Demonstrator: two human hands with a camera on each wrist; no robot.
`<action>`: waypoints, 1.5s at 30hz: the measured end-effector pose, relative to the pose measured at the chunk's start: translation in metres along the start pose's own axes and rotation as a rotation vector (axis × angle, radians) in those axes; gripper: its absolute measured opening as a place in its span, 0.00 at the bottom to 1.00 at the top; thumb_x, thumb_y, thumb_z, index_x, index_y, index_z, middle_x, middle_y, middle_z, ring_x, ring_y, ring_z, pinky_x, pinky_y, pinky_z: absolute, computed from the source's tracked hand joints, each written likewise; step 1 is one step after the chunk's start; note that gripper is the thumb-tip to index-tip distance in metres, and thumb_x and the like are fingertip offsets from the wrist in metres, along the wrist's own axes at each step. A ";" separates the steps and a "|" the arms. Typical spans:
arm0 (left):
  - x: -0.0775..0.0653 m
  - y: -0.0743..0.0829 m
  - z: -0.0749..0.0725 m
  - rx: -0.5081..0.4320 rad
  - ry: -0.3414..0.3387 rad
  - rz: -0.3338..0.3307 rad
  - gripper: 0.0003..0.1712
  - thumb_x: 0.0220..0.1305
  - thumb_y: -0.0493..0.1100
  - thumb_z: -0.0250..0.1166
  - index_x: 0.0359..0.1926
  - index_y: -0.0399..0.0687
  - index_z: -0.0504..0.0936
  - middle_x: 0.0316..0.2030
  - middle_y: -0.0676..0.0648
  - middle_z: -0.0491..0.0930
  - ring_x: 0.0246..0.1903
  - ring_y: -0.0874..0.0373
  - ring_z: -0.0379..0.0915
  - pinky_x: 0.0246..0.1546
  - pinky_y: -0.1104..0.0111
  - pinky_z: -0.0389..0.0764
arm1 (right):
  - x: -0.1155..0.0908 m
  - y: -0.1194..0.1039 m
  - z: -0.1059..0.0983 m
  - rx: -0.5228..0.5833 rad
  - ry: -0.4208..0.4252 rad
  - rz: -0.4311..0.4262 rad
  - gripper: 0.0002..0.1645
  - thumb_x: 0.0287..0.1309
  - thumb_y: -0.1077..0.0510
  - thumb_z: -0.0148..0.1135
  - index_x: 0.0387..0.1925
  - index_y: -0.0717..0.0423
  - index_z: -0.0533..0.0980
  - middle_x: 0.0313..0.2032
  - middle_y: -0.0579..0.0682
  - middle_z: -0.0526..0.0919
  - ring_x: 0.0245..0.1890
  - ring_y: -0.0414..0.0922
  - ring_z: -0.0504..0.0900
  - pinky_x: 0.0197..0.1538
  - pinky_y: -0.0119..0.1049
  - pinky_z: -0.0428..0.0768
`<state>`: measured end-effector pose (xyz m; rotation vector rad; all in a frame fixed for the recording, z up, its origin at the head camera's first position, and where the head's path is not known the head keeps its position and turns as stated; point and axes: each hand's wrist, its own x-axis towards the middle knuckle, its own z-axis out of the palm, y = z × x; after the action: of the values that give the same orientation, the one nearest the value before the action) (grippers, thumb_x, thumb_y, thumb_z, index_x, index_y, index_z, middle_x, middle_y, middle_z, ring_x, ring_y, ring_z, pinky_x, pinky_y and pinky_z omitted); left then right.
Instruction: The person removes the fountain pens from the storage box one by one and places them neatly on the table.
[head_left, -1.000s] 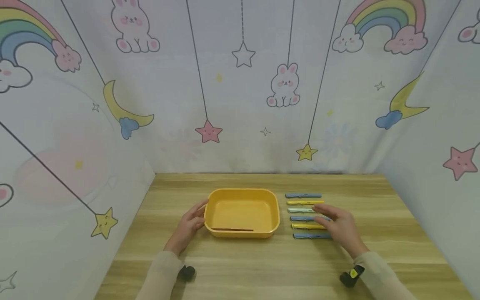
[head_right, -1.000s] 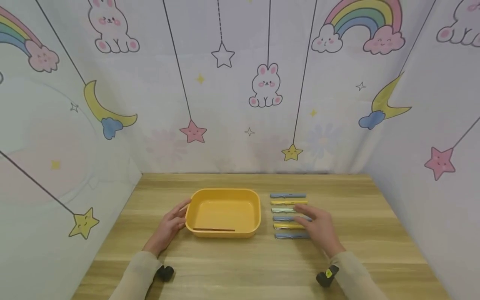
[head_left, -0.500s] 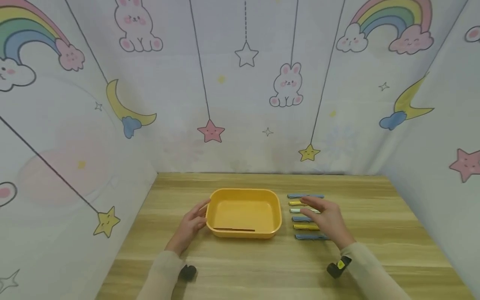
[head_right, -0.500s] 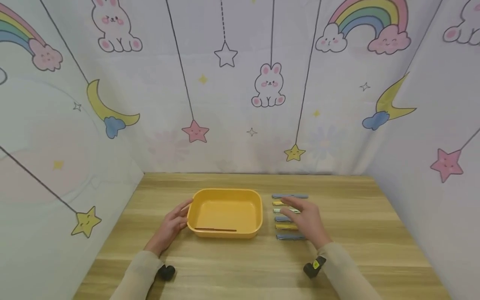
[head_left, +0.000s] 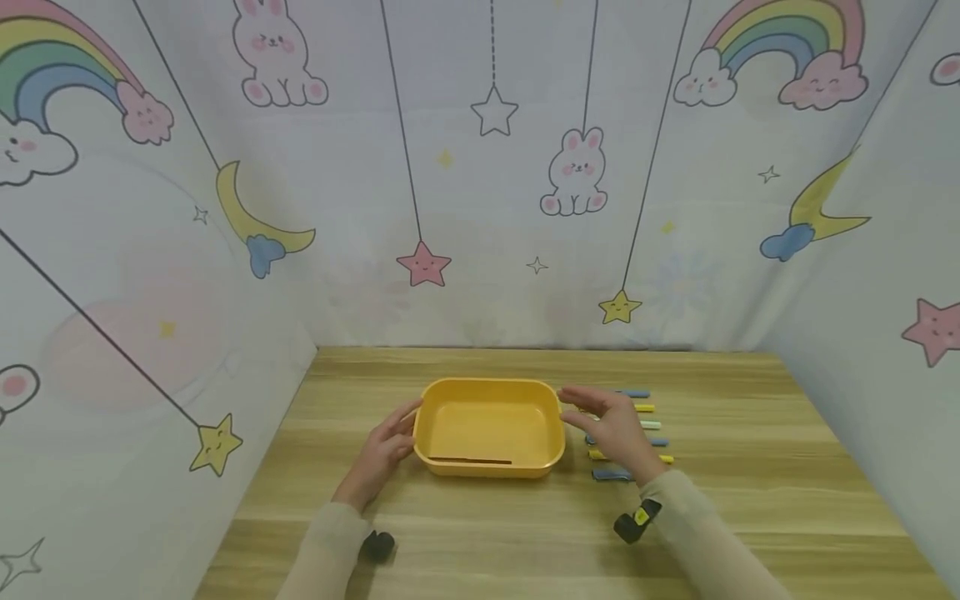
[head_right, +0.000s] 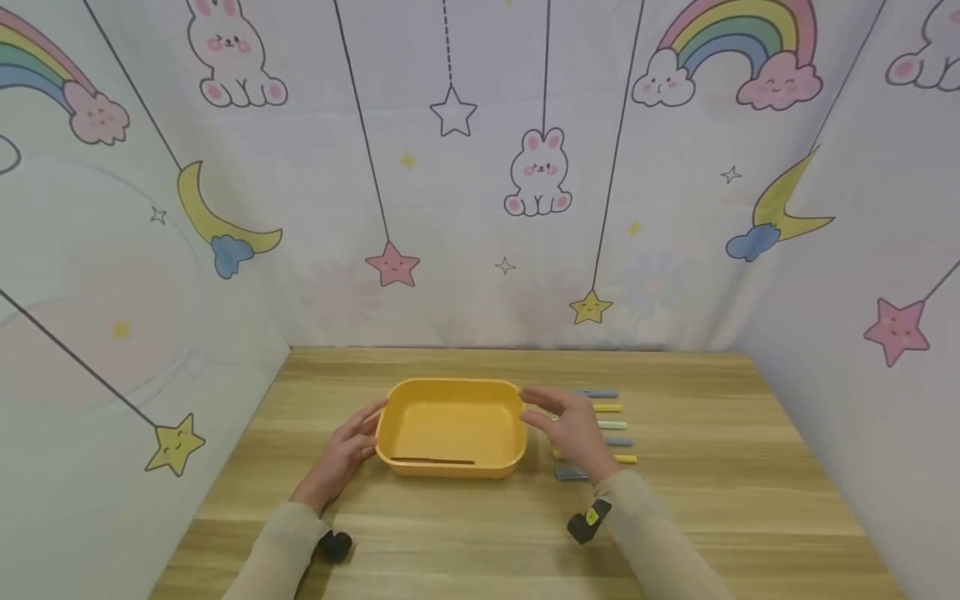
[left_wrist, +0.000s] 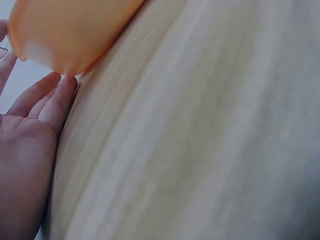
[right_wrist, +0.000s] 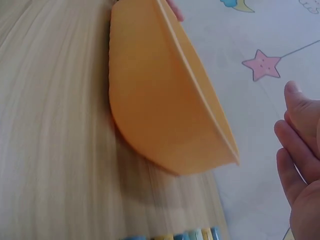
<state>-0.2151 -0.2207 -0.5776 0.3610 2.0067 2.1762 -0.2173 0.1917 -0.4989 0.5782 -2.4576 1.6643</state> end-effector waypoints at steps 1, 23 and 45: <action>0.000 0.001 0.000 0.003 -0.003 0.002 0.38 0.70 0.31 0.54 0.81 0.45 0.62 0.79 0.33 0.57 0.76 0.44 0.59 0.63 0.68 0.77 | 0.003 -0.002 0.003 0.005 -0.011 0.010 0.28 0.64 0.57 0.73 0.64 0.61 0.81 0.56 0.56 0.88 0.59 0.54 0.86 0.60 0.46 0.83; -0.001 0.000 -0.001 -0.012 -0.011 0.029 0.39 0.69 0.31 0.55 0.81 0.43 0.61 0.79 0.32 0.57 0.70 0.59 0.69 0.62 0.68 0.77 | 0.040 -0.029 0.074 -0.111 -0.418 0.032 0.30 0.65 0.56 0.72 0.66 0.61 0.78 0.59 0.54 0.87 0.61 0.54 0.84 0.63 0.52 0.81; -0.001 -0.002 -0.001 -0.010 -0.001 0.011 0.38 0.70 0.30 0.53 0.80 0.43 0.62 0.79 0.32 0.57 0.77 0.37 0.56 0.62 0.69 0.77 | 0.045 -0.018 0.108 -0.189 -0.666 0.055 0.18 0.61 0.67 0.73 0.53 0.63 0.86 0.44 0.50 0.92 0.46 0.44 0.91 0.52 0.37 0.87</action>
<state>-0.2149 -0.2219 -0.5796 0.3726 1.9974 2.1916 -0.2400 0.0763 -0.5119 1.2055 -3.0483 1.3842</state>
